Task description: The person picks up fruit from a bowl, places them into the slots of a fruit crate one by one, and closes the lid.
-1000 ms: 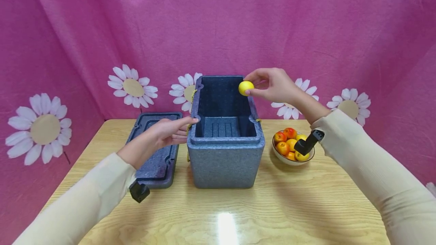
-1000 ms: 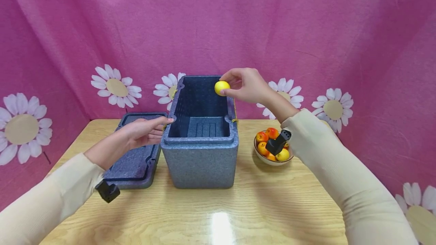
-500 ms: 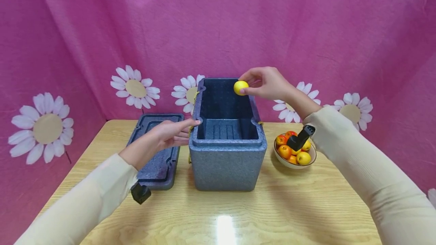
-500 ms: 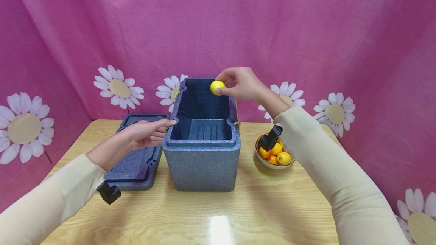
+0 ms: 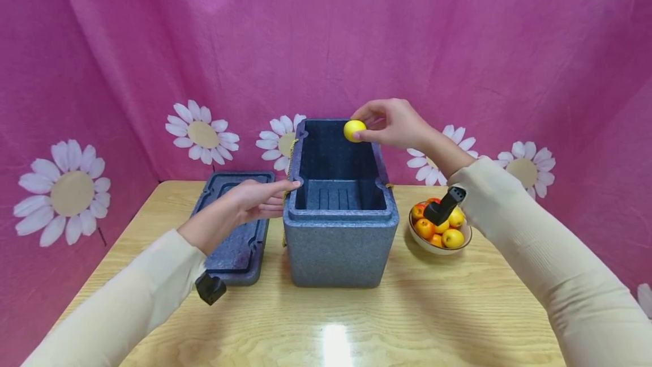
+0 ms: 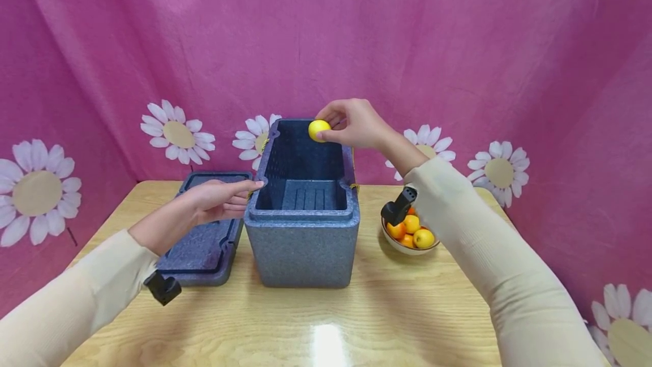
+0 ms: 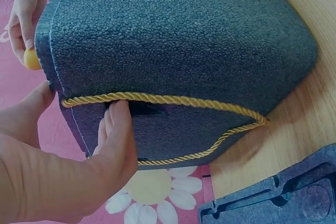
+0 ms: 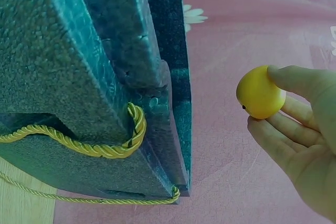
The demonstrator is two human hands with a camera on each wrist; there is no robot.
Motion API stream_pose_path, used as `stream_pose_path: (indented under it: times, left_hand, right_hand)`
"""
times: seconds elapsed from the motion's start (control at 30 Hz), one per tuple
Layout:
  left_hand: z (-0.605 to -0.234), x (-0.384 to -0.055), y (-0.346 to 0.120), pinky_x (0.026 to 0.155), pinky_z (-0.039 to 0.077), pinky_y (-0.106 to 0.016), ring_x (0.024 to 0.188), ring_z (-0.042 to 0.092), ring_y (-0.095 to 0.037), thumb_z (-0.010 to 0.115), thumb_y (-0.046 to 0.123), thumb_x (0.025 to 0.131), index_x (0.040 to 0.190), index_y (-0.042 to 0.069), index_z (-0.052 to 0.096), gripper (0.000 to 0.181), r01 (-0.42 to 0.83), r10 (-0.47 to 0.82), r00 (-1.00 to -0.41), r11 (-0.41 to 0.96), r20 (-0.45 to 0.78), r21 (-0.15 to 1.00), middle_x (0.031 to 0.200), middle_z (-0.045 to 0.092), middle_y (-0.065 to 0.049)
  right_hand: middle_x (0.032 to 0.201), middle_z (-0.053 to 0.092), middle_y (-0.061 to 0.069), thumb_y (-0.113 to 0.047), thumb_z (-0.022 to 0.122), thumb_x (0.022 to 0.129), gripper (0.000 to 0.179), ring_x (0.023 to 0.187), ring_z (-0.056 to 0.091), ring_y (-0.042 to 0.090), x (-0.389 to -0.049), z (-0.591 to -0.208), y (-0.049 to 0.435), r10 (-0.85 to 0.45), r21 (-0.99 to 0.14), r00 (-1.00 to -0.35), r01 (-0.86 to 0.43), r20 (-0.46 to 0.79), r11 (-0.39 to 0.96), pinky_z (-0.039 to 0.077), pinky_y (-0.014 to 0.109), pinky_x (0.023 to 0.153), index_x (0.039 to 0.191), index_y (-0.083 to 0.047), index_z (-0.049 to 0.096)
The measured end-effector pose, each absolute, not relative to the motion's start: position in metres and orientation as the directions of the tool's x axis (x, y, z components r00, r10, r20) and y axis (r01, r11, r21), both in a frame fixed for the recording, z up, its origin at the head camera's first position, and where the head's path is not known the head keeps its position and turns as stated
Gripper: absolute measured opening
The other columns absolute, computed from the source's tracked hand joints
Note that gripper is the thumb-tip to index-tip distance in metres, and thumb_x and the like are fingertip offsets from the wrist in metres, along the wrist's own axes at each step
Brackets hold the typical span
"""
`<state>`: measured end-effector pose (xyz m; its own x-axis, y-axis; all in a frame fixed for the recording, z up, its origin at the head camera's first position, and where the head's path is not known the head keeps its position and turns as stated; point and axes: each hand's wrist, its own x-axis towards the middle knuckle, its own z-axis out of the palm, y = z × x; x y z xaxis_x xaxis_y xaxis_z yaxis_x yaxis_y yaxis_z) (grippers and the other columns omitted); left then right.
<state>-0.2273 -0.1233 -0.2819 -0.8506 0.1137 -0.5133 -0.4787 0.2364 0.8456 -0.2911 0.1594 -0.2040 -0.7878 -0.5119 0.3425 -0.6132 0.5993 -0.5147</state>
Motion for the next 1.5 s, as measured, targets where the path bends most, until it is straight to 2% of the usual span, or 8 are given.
stream_pose_path:
  times: [0.67, 0.9, 1.2, 1.5]
  left_hand:
    - [-0.287, -0.225, -0.128, 0.109, 0.045, -0.037, 0.137, 0.044, -0.03, 0.068, 0.04, 0.087, 0.15, 0.002, 0.02, 0.088, -0.5, 0.132, -0.84, 0.183, -0.526, 0.846, 0.15, 0.038, -0.02]
    - [-0.288, -0.226, -0.127, 0.107, 0.047, -0.036, 0.132, 0.049, -0.028, 0.069, 0.041, 0.086, 0.148, 0.003, 0.025, 0.085, -0.507, 0.113, -0.841, 0.176, -0.529, 0.844, 0.146, 0.044, -0.019]
    - [-0.286, -0.224, -0.129, 0.107, 0.047, -0.035, 0.135, 0.047, -0.029, 0.068, 0.043, 0.087, 0.15, 0.003, 0.021, 0.089, -0.497, 0.117, -0.843, 0.205, -0.525, 0.843, 0.149, 0.041, -0.017]
    - [-0.284, -0.226, -0.126, 0.106, 0.048, -0.036, 0.131, 0.051, -0.029, 0.07, 0.044, 0.085, 0.149, 0.002, 0.023, 0.09, -0.498, 0.107, -0.845, 0.203, -0.525, 0.843, 0.146, 0.045, -0.018]
  right_hand:
    - [0.105, 0.073, 0.014, -0.013, 0.076, 0.082, 0.03, 0.096, 0.069, 0.024, -0.3, -0.196, 0.13, -0.56, -0.493, -0.751, -0.656, 0.349, 0.572, 0.057, 0.035, 0.092, 0.109, -0.004, 0.069]
    - [0.107, 0.073, 0.013, -0.015, 0.074, 0.083, 0.03, 0.097, 0.069, 0.024, -0.31, -0.191, 0.116, -0.569, -0.461, -0.755, -0.653, 0.327, 0.601, 0.057, 0.035, 0.092, 0.11, -0.004, 0.069]
    - [0.109, 0.072, 0.014, -0.016, 0.074, 0.083, 0.031, 0.099, 0.068, 0.023, -0.323, -0.192, 0.105, -0.553, -0.486, -0.781, -0.618, 0.29, 0.618, 0.056, 0.036, 0.093, 0.111, -0.003, 0.068]
    - [0.112, 0.07, 0.016, -0.021, 0.072, 0.086, 0.033, 0.102, 0.066, 0.026, -0.338, -0.198, 0.104, -0.484, -0.512, -0.842, -0.533, 0.238, 0.674, 0.055, 0.037, 0.095, 0.112, -0.003, 0.068]
